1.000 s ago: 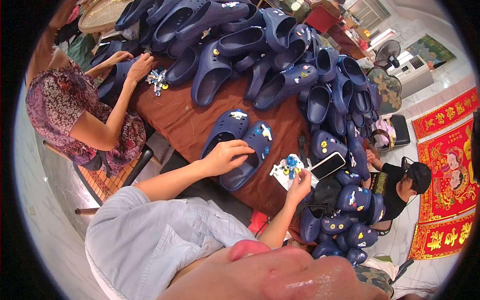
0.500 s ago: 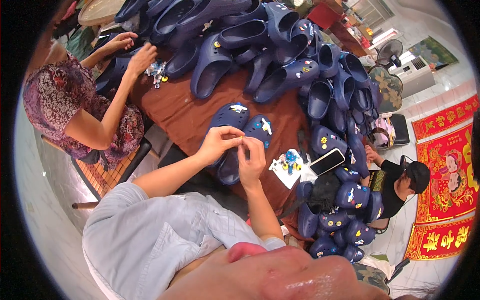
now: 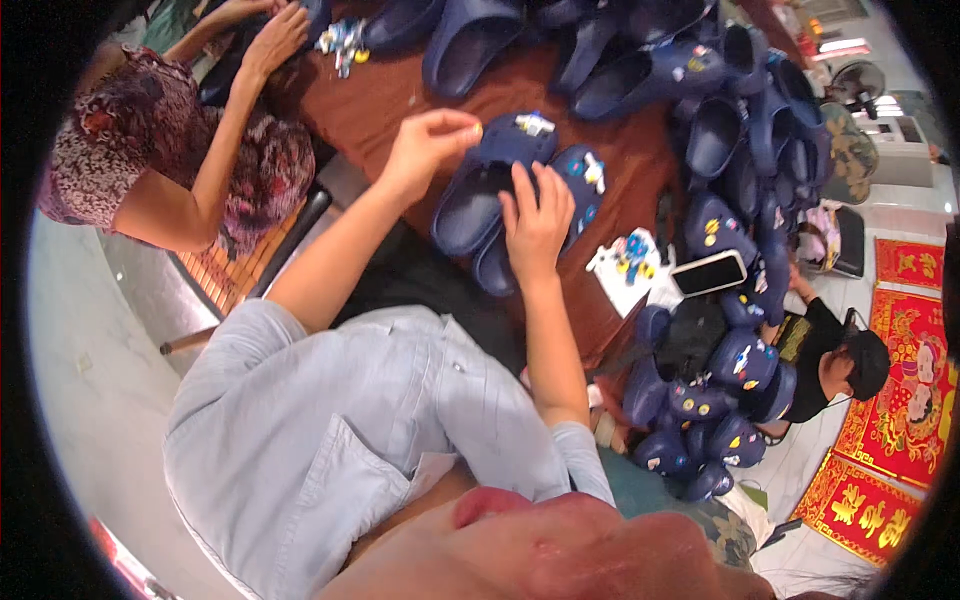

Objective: Decorate blue clog-style footwear with various colorful pins and charms.

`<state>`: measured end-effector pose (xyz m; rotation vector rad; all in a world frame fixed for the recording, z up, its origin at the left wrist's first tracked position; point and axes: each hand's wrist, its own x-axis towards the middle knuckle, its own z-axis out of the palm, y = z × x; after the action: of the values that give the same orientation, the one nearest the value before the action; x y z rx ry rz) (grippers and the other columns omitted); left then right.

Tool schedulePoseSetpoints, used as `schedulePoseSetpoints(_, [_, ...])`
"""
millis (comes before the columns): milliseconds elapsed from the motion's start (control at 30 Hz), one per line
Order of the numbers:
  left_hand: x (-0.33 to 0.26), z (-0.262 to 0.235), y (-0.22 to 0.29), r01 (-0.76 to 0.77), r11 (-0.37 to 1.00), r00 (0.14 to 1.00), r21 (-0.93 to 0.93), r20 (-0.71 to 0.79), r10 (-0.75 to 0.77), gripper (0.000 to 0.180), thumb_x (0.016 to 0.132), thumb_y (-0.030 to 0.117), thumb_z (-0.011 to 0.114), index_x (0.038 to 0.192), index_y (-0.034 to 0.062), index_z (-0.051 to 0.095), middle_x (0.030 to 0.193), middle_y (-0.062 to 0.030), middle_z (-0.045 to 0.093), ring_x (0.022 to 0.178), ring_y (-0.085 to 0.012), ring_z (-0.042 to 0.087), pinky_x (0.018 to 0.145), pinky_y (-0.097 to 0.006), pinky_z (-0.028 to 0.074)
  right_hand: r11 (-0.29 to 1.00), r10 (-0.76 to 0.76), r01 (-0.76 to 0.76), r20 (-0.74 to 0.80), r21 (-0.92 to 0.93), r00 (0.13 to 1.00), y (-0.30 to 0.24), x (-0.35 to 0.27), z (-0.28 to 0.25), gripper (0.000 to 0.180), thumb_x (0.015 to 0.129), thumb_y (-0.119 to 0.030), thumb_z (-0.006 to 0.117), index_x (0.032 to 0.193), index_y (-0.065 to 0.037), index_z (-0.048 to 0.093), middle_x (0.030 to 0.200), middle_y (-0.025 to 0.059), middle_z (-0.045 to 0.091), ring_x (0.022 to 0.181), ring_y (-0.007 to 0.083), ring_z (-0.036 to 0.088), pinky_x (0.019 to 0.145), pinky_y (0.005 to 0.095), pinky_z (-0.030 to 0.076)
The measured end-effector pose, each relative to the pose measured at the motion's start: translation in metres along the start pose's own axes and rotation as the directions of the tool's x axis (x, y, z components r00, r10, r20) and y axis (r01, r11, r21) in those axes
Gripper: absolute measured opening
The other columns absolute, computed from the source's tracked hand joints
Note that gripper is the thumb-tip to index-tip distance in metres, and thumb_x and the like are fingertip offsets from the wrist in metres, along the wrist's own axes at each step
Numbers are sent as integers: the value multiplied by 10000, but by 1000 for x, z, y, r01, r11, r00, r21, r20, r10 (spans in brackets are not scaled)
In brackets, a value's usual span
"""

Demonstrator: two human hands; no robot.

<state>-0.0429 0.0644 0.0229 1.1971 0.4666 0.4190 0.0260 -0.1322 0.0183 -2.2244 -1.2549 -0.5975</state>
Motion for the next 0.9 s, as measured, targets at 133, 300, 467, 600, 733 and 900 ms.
schedulePoseSetpoints(133, [14, -5, -7, -19, 996, 1000, 88, -17, 21, 254, 894, 169, 754, 1077, -5, 726, 935, -27, 708, 820, -86, 614, 753, -236, 492, 998, -23, 21, -21, -54, 1000, 7, -1, 8, 465, 841, -197, 727, 1292, -128, 634, 1219, 137, 607, 1122, 305, 578, 1027, 467, 403])
schedulePoseSetpoints(300, [24, -4, -21, -41, 965, 999, 257, -8, 44, 257, 904, 185, 748, 1086, 4, 742, 946, -26, 728, 838, -86, 626, 762, -238, 496, 999, 7, -7, -14, -41, 1000, 6, -3, 11, 476, 830, -190, 727, 1291, -124, 629, 1216, 132, 608, 1104, 293, 583, 1017, 454, 403])
schedulePoseSetpoints(467, [41, 4, -33, -156, 916, 987, 369, 15, 162, 256, 873, 208, 773, 1045, 20, 762, 872, -57, 746, 775, -101, 653, 724, -257, 521, 999, 11, -11, -7, -49, 1000, 4, -5, 9, 490, 819, -193, 731, 1293, -125, 627, 1218, 131, 606, 1094, 291, 584, 1003, 450, 404])
schedulePoseSetpoints(600, [55, 6, -42, -329, 804, 939, 495, 85, 333, 253, 866, 219, 769, 1014, 13, 761, 943, -112, 744, 835, -199, 704, 753, -304, 539, 999, 11, -11, 0, -50, 1000, 3, -6, 7, 490, 820, -196, 731, 1294, -128, 628, 1223, 131, 604, 1097, 290, 584, 1006, 451, 404])
schedulePoseSetpoints(733, [47, 11, -36, -432, 696, 898, 573, 200, 393, 245, 866, 186, 752, 1018, -6, 751, 1018, -155, 721, 918, -268, 701, 825, -338, 535, 999, 12, -12, -3, -48, 1000, 2, -6, 7, 479, 825, -197, 726, 1290, -128, 631, 1230, 133, 600, 1100, 288, 584, 1006, 455, 409])
schedulePoseSetpoints(900, [42, 4, -32, -530, 502, 840, 683, 340, 424, 260, 878, 102, 694, 1124, 26, 728, 1117, -152, 689, 1061, -320, 642, 896, -391, 518, 999, 22, -22, 6, -45, 1000, 3, -7, 7, 467, 836, -201, 713, 1291, -130, 630, 1230, 135, 601, 1099, 290, 586, 1006, 456, 408])
